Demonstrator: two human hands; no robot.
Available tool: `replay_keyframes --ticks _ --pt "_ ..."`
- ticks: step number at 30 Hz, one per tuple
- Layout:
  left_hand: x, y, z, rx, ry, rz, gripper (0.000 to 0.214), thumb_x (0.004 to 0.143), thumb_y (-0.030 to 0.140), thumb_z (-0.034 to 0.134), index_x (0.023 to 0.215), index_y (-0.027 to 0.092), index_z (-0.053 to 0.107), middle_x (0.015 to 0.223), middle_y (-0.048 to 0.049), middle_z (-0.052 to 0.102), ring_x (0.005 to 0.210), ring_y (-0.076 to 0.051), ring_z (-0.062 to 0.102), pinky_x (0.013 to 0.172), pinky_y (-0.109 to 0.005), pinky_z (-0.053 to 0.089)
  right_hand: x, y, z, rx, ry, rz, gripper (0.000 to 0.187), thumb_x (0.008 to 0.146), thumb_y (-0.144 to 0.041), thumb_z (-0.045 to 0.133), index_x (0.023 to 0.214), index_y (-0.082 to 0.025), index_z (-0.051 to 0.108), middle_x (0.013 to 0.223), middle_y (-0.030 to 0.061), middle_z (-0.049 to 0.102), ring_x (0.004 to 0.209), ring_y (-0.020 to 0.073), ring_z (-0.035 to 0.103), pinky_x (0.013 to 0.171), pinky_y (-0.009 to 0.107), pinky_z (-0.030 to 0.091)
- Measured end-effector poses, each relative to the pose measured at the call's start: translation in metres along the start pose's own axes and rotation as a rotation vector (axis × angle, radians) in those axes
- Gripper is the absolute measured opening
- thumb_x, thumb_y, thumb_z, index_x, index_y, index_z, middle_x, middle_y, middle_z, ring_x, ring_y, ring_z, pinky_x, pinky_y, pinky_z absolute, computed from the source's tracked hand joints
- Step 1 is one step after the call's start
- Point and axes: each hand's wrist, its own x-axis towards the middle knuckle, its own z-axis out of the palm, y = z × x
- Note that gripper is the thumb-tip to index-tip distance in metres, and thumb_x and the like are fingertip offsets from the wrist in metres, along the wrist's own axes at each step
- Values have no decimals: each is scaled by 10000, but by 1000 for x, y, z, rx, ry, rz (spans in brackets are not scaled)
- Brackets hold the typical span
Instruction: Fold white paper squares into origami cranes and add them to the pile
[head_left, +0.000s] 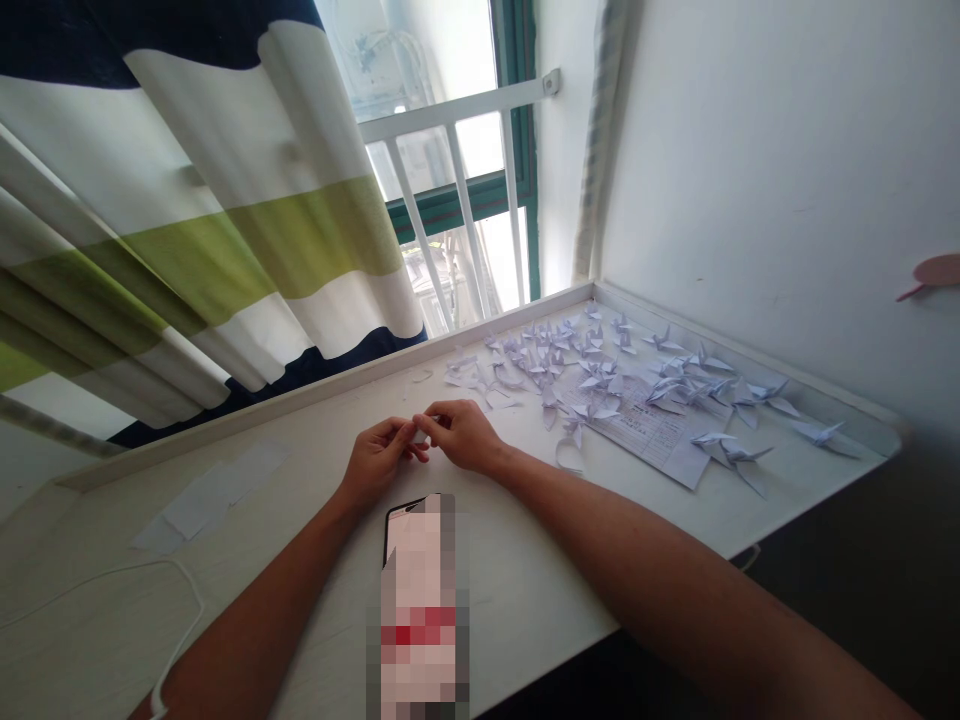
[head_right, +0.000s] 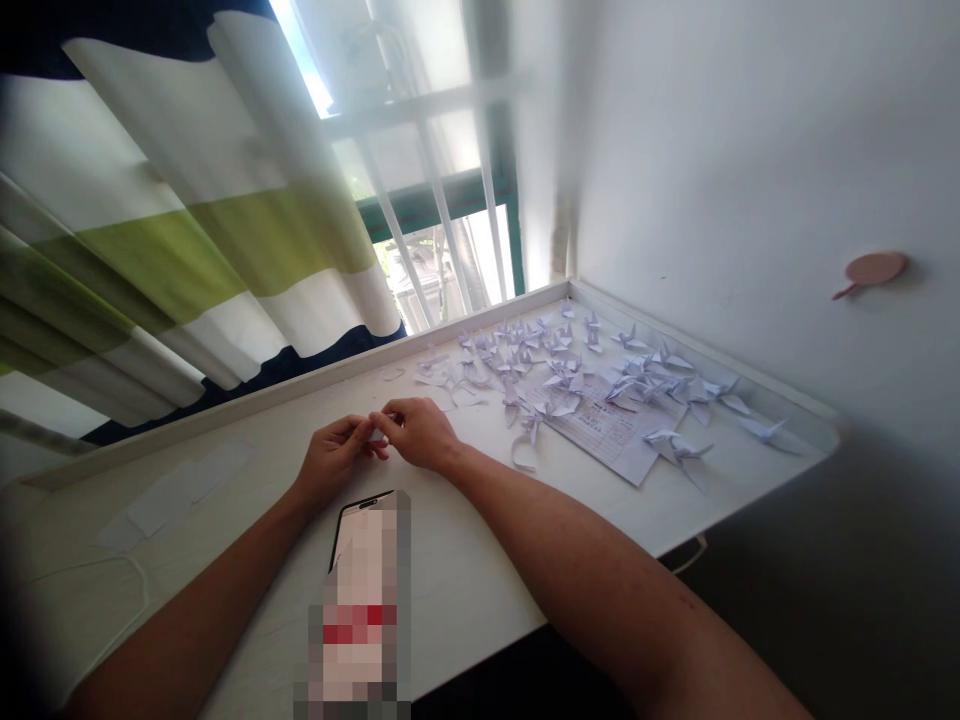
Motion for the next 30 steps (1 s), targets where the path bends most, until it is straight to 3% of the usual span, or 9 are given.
replay_keyframes --ticks 10,16,30 --pt "0 1 0 0 22 1 378 883 536 710 889 158 725 743 -56 757 605 -180 721 635 -292 549 1 -3 -1 -12 -14 26 269 969 -334 628 794 -164 741 693 19 717 660 124 594 631 238 379" --pt "-1 1 1 22 42 -6 398 862 547 726 891 150 730 721 -48 743 543 -175 699 554 -283 528 0 -3 -1 -14 -24 36 280 977 -315 620 763 -165 722 647 6 694 631 117 578 630 239 376" --pt "-3 11 4 50 40 -24 402 878 566 692 865 166 730 726 -69 767 602 -207 729 575 -307 550 -2 0 0 4 -14 29 285 988 -336 604 785 -173 719 684 13 701 634 120 578 628 244 380"
